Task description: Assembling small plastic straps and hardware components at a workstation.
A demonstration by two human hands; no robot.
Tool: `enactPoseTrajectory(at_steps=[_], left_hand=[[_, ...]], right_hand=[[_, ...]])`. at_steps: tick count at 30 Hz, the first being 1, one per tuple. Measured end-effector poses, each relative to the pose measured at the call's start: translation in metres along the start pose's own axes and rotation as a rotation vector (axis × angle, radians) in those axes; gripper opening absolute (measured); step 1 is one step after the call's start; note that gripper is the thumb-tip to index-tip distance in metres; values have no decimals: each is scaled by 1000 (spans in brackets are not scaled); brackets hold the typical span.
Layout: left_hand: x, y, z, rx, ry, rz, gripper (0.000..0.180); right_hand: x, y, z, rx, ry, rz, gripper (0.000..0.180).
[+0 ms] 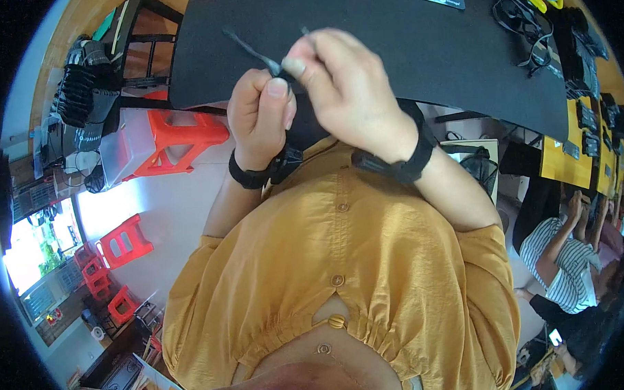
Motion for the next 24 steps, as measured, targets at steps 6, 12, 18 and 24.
enactPoseTrajectory(at_steps=[6, 12, 18, 24], left_hand=[[2, -11, -9, 240, -84, 121, 18], [-4, -13, 5, 414, -50, 126, 18], [-8, -7, 5, 420, -110, -45, 17], [-20, -2, 1, 339, -190, -143, 22]], right_hand=[[18, 17, 19, -27, 26, -140, 15], [-5, 4, 5, 126, -190, -69, 12], [2, 2, 0, -53, -269, 135, 42], [6, 8, -3, 155, -121, 214, 24]])
Point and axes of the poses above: each hand's wrist, its own z-axis towards the middle knuckle, its own x-axis out of the back of the hand, y = z × x, the point moved 9 cm from there along z, towards the middle knuckle, and after that the axes turned 3 degrees about -x, right-handed, at the moved point
